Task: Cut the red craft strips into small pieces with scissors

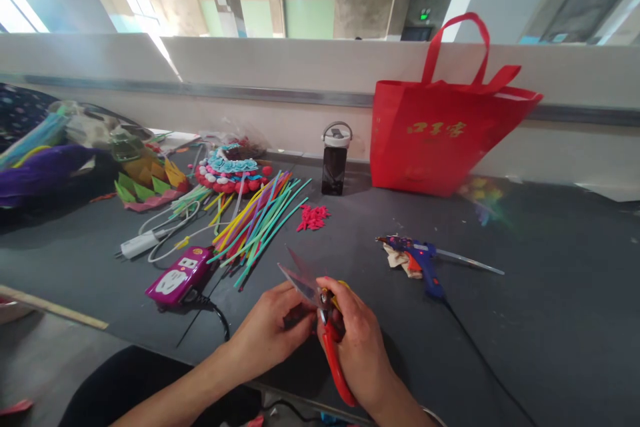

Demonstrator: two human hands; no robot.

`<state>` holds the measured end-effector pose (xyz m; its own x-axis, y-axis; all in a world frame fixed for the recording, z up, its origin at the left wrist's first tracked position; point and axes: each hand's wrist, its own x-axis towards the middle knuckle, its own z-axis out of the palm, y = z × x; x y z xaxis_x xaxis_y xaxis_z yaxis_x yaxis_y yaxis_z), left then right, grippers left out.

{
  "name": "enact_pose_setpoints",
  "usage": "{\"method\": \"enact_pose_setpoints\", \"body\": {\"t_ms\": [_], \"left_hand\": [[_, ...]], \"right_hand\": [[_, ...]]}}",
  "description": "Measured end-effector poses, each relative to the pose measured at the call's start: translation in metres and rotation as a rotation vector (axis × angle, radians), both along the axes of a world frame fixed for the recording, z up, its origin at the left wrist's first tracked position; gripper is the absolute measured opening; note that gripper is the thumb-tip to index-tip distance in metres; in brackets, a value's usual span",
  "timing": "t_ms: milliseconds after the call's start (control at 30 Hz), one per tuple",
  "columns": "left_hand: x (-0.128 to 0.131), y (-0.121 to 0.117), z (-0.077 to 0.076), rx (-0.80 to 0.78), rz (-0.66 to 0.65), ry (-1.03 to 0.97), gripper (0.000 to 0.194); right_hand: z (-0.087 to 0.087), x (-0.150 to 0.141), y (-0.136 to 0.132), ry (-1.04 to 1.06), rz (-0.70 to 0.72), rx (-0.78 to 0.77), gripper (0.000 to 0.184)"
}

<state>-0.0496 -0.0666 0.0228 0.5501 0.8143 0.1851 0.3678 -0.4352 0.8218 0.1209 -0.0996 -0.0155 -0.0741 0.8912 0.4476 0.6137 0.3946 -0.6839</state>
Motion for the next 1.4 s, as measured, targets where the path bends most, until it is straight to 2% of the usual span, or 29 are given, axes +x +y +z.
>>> {"method": "enact_pose_setpoints", "body": {"t_ms": [167,233,333,433,533,767,1133,1400], "left_hand": [[-0.001,0.000,-0.002,0.060,-0.038,0.020,0.021],[0.000,0.001,-0.003,0.013,-0.008,-0.046,0.017],[-0.001,0.004,-0.002,-0.281,0.143,-0.302,0.006],[-0.002,0.007,0.003,-0.617,0.266,-0.648,0.013],[-0.003,0.007,0.008,-0.734,0.336,-0.864,0.015],[-0.001,-0.002,0.015,-0.723,0.365,-0.938,0.017],[0.003,-0.007,0.008,-0.615,0.394,-0.864,0.017],[0.009,-0.015,0.002,-0.608,0.414,-0.955,0.012]], "right_hand": [[0.002,-0.001,-0.001,-0.048,0.019,0.036,0.046],[0.002,-0.001,-0.001,-0.056,0.008,0.050,0.043],[0.001,0.000,-0.001,-0.027,-0.090,0.098,0.036],[0.000,0.001,0.001,-0.050,-0.117,0.101,0.036],[-0.002,0.001,0.002,-0.140,-0.075,0.068,0.041],[-0.009,0.002,0.003,-0.188,-0.021,-0.029,0.048],[-0.010,0.002,-0.001,-0.237,-0.077,0.016,0.046],[-0.011,0.000,-0.006,-0.295,-0.136,0.050,0.042]]}}
